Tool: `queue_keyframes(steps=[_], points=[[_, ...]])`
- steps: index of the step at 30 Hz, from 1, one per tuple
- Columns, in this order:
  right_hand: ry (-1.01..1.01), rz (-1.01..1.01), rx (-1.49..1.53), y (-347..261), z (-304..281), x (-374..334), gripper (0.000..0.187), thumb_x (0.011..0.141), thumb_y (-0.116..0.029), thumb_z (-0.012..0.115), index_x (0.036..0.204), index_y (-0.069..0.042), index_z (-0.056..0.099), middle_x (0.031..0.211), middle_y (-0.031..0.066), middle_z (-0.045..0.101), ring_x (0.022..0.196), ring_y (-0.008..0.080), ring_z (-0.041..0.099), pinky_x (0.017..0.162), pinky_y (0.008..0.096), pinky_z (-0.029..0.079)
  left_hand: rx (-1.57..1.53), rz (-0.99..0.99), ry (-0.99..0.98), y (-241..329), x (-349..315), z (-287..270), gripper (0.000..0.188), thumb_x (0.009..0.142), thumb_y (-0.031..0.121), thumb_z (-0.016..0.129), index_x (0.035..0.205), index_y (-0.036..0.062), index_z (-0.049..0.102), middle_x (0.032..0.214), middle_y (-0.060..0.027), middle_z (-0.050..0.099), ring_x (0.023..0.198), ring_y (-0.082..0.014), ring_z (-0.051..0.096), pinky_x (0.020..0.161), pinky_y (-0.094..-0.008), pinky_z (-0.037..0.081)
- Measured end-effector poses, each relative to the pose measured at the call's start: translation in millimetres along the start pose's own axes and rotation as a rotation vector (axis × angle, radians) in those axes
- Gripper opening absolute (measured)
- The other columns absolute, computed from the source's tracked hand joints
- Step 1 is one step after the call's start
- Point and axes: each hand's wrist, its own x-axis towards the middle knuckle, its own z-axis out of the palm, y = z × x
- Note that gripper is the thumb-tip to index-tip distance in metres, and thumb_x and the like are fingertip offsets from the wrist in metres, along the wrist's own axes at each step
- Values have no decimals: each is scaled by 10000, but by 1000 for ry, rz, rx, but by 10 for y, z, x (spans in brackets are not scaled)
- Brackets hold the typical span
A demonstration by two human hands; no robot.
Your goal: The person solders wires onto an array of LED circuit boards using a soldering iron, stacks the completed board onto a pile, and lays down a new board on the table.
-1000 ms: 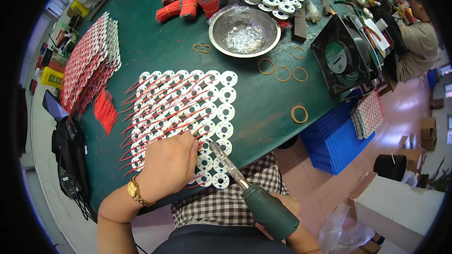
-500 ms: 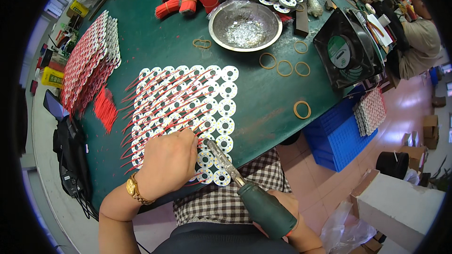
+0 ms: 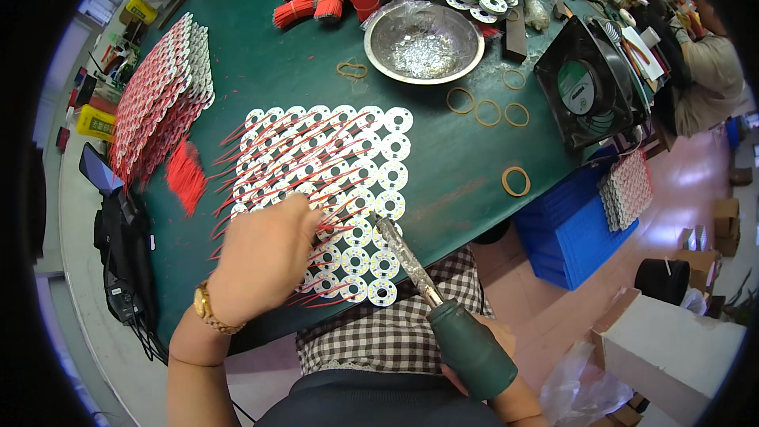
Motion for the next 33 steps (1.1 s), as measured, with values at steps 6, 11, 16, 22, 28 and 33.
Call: queue_keyframes(steps=[6, 11, 16, 22, 28, 33], points=[[-27, 21, 59, -2, 8, 69, 436, 728, -331, 700, 1071, -63, 665, 941, 88, 677, 743, 269, 666, 636, 338, 531, -88, -173, 138, -53, -6, -25, 205, 977, 192, 546, 846, 39, 514, 668, -158, 581, 602, -359, 589, 539, -440, 435], [-48, 66, 34, 199, 89, -40, 431, 726, -310, 703, 1078, -64, 666, 943, 83, 677, 743, 262, 669, 632, 334, 531, -108, 0, 222, -75, 32, 39, 237, 901, 236, 666, 826, 53, 536, 686, -138, 602, 621, -329, 617, 554, -431, 459], [29, 25, 103, 119, 49, 3, 437, 710, -270, 725, 1088, -61, 662, 948, 92, 676, 753, 267, 672, 650, 347, 539, -99, 66, -36, -113, 32, 152, 90, 817, 119, 708, 845, 53, 654, 703, -105, 656, 615, -269, 646, 554, -360, 496], [30, 6, 344, 46, 52, 96, 442, 911, -436, 573, 1035, -13, 611, 725, 43, 616, 591, 146, 550, 556, 295, 460, 13, 221, 27, -146, 44, 193, 154, 706, 84, 721, 851, 73, 669, 663, -81, 646, 598, -257, 641, 547, -370, 491], [-34, -108, 351, 63, 47, 145, 396, 736, -181, 724, 1076, 10, 654, 971, 145, 682, 803, 290, 695, 702, 340, 563, -127, 255, 63, -220, 105, 234, 138, 678, 87, 721, 808, 61, 682, 616, -68, 626, 515, -212, 605, 488, -312, 457], [-60, 16, 450, 12, 96, 117, 405, 719, -161, 736, 1076, 10, 654, 959, 140, 680, 772, 289, 689, 672, 330, 558, -311, 35, -36, -196, 110, 222, 151, 700, 89, 706, 831, 14, 705, 614, -72, 631, 485, -98, 553, 478, -240, 432]])
